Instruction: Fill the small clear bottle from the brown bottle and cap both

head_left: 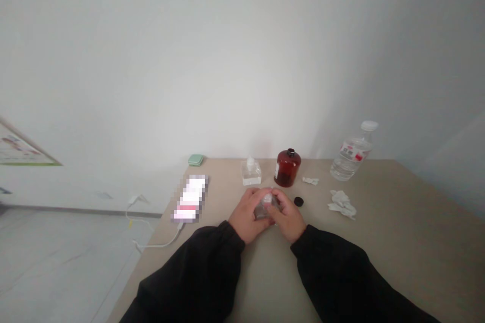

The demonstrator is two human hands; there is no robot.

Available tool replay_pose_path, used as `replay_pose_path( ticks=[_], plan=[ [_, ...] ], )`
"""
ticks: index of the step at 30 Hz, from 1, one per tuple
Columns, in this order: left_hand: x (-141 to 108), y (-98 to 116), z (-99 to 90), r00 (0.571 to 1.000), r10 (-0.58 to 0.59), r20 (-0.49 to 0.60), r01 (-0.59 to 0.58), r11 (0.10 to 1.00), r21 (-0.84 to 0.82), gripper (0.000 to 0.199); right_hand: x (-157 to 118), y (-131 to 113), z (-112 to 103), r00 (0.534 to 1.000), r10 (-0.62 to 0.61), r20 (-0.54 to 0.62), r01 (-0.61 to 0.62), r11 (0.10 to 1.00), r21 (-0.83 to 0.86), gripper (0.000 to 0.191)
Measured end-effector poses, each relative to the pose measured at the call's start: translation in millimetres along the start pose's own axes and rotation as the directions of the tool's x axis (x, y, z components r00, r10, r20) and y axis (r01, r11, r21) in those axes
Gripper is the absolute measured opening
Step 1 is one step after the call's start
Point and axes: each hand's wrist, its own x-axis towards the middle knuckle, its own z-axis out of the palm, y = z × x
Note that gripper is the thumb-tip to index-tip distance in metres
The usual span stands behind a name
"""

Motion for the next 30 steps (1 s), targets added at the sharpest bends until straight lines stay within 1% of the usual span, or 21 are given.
replay_pose_path(
  ticks=[4, 13, 17, 20, 27, 30],
  plan=[
    [0.0, 0.5, 0.4, 1.000, 0.009, 0.007, -0.009, 1.000, 0.000, 0.072, 0.5, 1.7, -1.9, 0.999, -0.038, -0.025, 0.037, 0.999, -0.031, 0.030],
    [-0.2, 2.4, -0.3, 1.000, -0.003, 0.008, 0.003, 1.000, 0.003, 0.069, 1.0, -4.3, -0.9, 1.000, -0.015, -0.008, 0.015, 0.999, 0.028, 0.029],
    [0.3, 2.9, -1.0, 1.000, 0.017, 0.006, -0.017, 1.000, -0.007, 0.068, 0.6, -1.6, -2.8, 0.999, -0.043, -0.003, 0.043, 0.999, -0.024, 0.032],
    [0.7, 3.2, -1.4, 1.000, 0.008, 0.014, -0.008, 1.000, 0.001, 0.069, 0.9, -1.0, -3.7, 0.998, -0.060, -0.001, 0.059, 0.996, -0.060, 0.031],
    [-0.1, 3.6, -0.9, 1.000, -0.010, 0.009, 0.010, 1.000, 0.008, 0.069, 1.8, -2.7, -2.2, 0.999, -0.025, 0.024, 0.026, 0.999, -0.024, 0.026],
    [-0.3, 2.5, -0.7, 1.000, 0.003, 0.006, -0.003, 1.000, 0.008, 0.069, 1.6, -0.6, -3.0, 0.999, -0.049, 0.003, 0.050, 0.998, -0.043, 0.028]
  ],
)
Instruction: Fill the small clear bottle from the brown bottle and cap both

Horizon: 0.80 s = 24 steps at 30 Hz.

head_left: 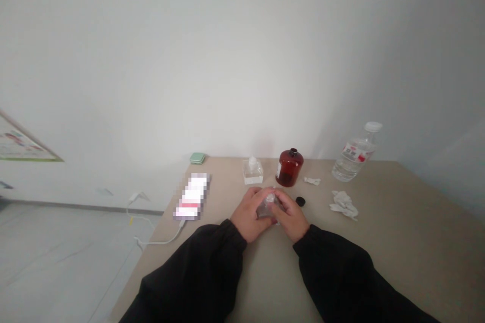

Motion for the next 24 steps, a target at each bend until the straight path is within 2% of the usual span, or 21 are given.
replay_pose_path(
  ticks=[13, 21, 24],
  plan=[
    [0.2, 1.1, -0.8, 1.000, 0.011, 0.001, -0.010, 1.000, -0.004, 0.069, 1.5, -2.1, -2.2, 0.999, -0.041, 0.011, 0.041, 0.998, -0.050, 0.027],
    [0.1, 0.6, -0.3, 1.000, -0.002, 0.006, 0.002, 1.000, 0.014, 0.069, 0.9, -5.5, -0.5, 1.000, 0.013, 0.014, -0.013, 1.000, -0.026, 0.024],
    [-0.2, 0.7, -0.1, 1.000, -0.003, 0.002, 0.003, 1.000, 0.009, 0.069, 0.8, -5.2, -0.9, 1.000, -0.010, 0.022, 0.011, 1.000, -0.021, 0.025]
  ],
)
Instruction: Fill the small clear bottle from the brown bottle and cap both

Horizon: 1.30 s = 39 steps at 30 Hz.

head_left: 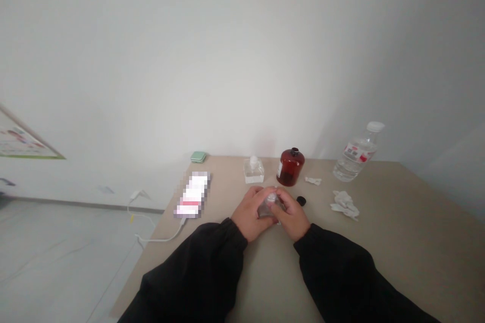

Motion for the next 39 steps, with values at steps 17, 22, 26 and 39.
replay_pose_path(
  ticks=[17, 22, 26, 39],
  plan=[
    [0.3, -1.2, -0.2, 1.000, 0.017, 0.005, -0.017, 1.000, -0.012, 0.069, -0.2, -1.3, -1.6, 0.999, -0.039, 0.004, 0.039, 0.998, -0.042, 0.025],
    [-0.1, -2.2, 0.4, 1.000, 0.024, 0.004, -0.024, 1.000, 0.000, 0.072, 1.0, -6.7, -1.6, 0.999, -0.026, 0.021, 0.027, 0.998, -0.048, 0.019],
    [-1.3, -3.7, 1.1, 1.000, 0.020, 0.003, -0.020, 1.000, -0.002, 0.072, 0.5, -7.0, -1.6, 1.000, -0.020, 0.007, 0.021, 0.999, -0.042, 0.020],
    [-0.2, -2.6, 0.8, 1.000, 0.020, 0.007, -0.020, 1.000, -0.004, 0.072, 0.6, -1.7, -1.4, 0.999, -0.035, 0.000, 0.035, 0.998, -0.053, 0.021]
  ],
)
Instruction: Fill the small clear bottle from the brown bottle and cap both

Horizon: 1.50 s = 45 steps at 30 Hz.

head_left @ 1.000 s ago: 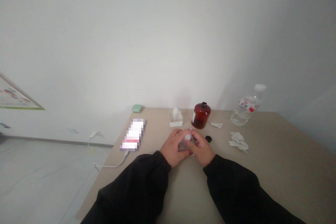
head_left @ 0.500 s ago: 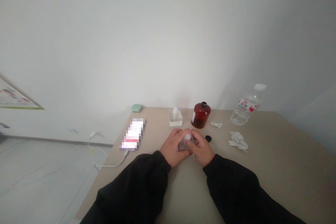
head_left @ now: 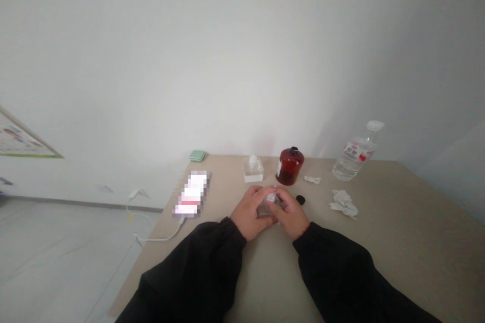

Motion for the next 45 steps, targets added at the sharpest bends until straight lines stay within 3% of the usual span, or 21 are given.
replay_pose_path(
  ticks=[21, 39, 45],
  plan=[
    [1.0, 1.9, -1.1, 1.000, -0.007, 0.009, 0.007, 1.000, -0.002, 0.070, -0.7, 1.9, -0.4, 0.999, -0.050, 0.000, 0.050, 0.999, -0.003, 0.022],
    [-0.2, 2.2, -1.2, 0.999, -0.031, 0.020, 0.032, 0.999, -0.018, 0.073, -0.5, 3.4, -0.7, 1.000, 0.020, 0.000, -0.020, 1.000, 0.014, 0.024],
    [-0.3, 0.6, -1.1, 1.000, -0.002, 0.009, 0.002, 1.000, -0.008, 0.072, -1.4, 3.3, -1.5, 0.999, -0.052, 0.002, 0.052, 0.999, -0.005, 0.023]
  ],
)
